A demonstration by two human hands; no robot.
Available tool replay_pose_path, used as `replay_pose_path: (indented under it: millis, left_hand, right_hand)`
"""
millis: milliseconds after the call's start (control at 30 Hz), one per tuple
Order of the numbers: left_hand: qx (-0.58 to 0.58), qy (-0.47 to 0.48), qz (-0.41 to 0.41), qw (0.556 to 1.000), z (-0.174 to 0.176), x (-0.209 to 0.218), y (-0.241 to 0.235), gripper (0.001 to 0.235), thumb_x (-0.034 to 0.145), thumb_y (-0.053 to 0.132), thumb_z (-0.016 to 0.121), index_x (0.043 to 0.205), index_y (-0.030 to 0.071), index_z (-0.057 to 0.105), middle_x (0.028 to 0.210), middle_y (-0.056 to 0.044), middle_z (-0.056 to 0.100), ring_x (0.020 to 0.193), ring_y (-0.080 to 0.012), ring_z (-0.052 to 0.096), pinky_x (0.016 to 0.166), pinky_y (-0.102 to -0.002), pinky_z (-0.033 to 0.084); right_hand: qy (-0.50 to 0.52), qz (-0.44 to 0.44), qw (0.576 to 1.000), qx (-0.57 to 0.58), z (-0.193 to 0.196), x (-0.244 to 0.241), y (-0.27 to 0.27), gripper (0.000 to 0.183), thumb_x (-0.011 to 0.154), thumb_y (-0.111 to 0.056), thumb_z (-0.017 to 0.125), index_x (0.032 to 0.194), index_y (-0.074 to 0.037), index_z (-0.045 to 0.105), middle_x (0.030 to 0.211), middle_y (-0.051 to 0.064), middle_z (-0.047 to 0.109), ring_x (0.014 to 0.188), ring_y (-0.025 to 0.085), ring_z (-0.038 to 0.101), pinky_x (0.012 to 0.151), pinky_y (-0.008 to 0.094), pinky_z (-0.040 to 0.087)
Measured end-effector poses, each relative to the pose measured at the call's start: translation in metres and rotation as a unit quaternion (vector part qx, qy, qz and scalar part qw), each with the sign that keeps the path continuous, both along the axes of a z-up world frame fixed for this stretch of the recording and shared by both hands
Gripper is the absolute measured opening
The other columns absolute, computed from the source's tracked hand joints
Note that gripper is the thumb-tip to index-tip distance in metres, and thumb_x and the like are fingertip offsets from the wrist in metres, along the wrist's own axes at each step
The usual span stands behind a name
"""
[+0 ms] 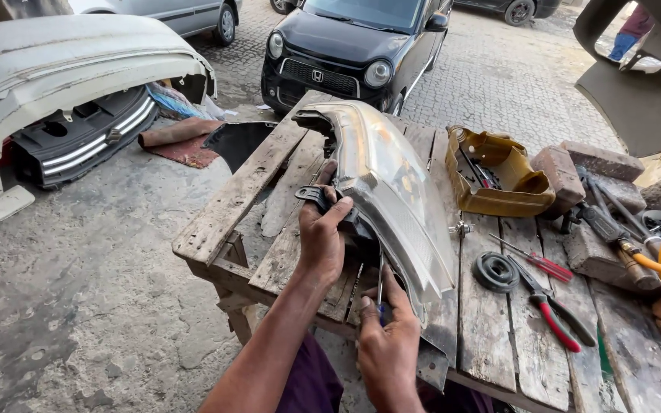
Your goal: The person uses a heat gun to soften the seal on a car headlight, then removes the lens cover and uses a screwdriver to pry and separate the lens from the housing. The person works on a wooden workbench in an outdoor auto repair area.
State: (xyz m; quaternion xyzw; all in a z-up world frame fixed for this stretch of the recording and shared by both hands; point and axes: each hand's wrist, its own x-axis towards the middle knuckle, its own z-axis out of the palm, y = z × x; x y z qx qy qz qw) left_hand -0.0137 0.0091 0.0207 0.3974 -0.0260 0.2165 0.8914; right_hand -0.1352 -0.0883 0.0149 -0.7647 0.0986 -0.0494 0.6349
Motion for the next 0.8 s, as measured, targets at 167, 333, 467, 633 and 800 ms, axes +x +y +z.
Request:
replay_pose_path:
  millis: [167,333,467,633,800]
  left_hand:
    - [0.006,-0.023,0.01,1.0,0.0,0.003,0.0,0.026,0.078,-0.006,0.061,0.076,0.019,0.054,0.154,-0.013,0.056,0.145,-0.0291,0.05,0.117,-0.044,0.042]
    - [0.009,-0.027,-0.003,1.0,0.0,0.001,0.002,0.023,0.079,-0.006,0.062,0.082,0.017,0.062,0.154,-0.014,0.057,0.144,-0.0308,0.052,0.116,-0.046,0.045]
    - [0.021,0.067,-0.016,0.997,-0.005,0.002,0.006,0.013,0.082,-0.002,0.068,0.091,0.006,0.073,0.094,-0.012,0.077,0.092,-0.0298,0.075,0.083,-0.039,0.064]
    - [0.005,0.022,-0.024,0.999,-0.006,0.001,0.008,0.021,0.081,-0.005,0.065,0.08,0.017,0.064,0.121,-0.018,0.075,0.115,-0.0329,0.07,0.096,-0.044,0.062]
    - [0.101,0.078,0.066,0.99,0.003,-0.026,-0.009,0.05,0.085,0.033,0.064,0.128,0.01,0.049,0.149,-0.016,0.053,0.14,-0.0319,0.054,0.12,-0.046,0.043]
  right_hand:
    - [0.003,-0.041,0.999,0.032,-0.002,0.0,0.016,0.066,0.093,-0.004,0.059,0.156,-0.018,0.047,0.118,0.002,0.07,0.113,0.016,0.065,0.112,0.03,0.05]
    - [0.083,-0.015,0.993,0.083,0.01,-0.004,0.012,0.071,0.095,-0.005,0.056,0.159,-0.028,0.036,0.166,0.004,0.037,0.036,0.005,0.03,0.029,0.022,0.035]
    - [0.125,0.105,0.977,0.141,0.035,0.015,-0.068,0.065,0.097,-0.004,0.058,0.16,-0.017,0.047,0.082,0.009,0.058,0.043,0.012,0.039,0.03,0.028,0.033]
    - [0.115,0.191,0.961,-0.161,0.089,0.014,-0.146,0.061,0.09,-0.014,0.072,0.149,-0.028,0.069,0.05,0.006,0.043,0.04,0.017,0.035,0.035,0.032,0.03]
    - [0.104,0.184,0.966,-0.149,0.035,0.013,-0.184,0.058,0.082,-0.001,0.079,0.137,-0.017,0.076,0.102,0.007,0.092,0.047,0.015,0.051,0.041,0.029,0.047]
